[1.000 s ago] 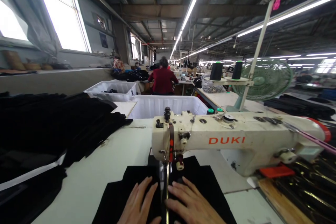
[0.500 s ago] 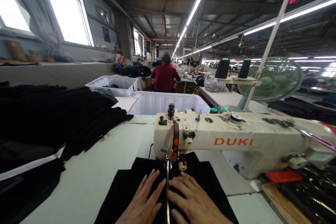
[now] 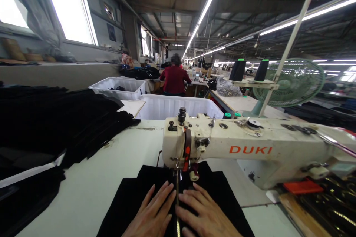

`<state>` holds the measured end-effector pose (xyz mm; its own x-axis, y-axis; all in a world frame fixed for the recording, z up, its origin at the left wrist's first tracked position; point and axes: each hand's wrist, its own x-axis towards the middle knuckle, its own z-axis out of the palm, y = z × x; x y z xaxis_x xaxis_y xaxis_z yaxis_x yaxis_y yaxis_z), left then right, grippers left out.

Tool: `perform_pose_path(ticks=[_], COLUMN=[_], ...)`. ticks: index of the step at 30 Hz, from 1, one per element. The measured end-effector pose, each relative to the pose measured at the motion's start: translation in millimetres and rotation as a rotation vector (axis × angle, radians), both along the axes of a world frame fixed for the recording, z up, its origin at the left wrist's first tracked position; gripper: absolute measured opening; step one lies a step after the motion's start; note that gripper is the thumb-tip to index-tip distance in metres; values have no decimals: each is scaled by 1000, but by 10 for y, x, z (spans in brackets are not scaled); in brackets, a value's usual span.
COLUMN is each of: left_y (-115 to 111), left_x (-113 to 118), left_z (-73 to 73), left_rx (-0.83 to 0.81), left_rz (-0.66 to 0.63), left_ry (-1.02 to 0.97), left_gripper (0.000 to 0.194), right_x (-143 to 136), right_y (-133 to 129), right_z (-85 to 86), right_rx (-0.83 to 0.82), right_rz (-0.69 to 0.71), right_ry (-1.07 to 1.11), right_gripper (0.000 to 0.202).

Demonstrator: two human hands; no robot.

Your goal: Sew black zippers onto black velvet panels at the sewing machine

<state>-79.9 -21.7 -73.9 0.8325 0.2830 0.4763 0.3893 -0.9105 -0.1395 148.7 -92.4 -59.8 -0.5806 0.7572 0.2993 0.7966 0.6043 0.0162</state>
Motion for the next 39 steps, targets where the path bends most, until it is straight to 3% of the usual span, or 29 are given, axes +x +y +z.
perform_pose_path(ticks=[10, 15, 21, 28, 39], left_y=[49, 101, 63, 109, 70], left_x=[10, 32, 16, 1, 16], left_z=[-59, -77, -76, -135, 61], left_rx=[155, 107, -12, 56, -69], left_rz=[18, -15, 65, -4, -42], left_ry=[83, 25, -62, -43, -70], left_gripper=[43, 43, 47, 43, 48], right_x=[18, 26, 59, 96, 103], right_y=[26, 55, 54, 49, 54], right_z=[-8, -39, -31, -73, -61], right_rx=[41, 67, 81, 119, 52], right_rz=[36, 45, 67, 84, 90], right_ry=[-58, -78, -90, -94, -3], right_gripper=[34, 33, 34, 34, 33])
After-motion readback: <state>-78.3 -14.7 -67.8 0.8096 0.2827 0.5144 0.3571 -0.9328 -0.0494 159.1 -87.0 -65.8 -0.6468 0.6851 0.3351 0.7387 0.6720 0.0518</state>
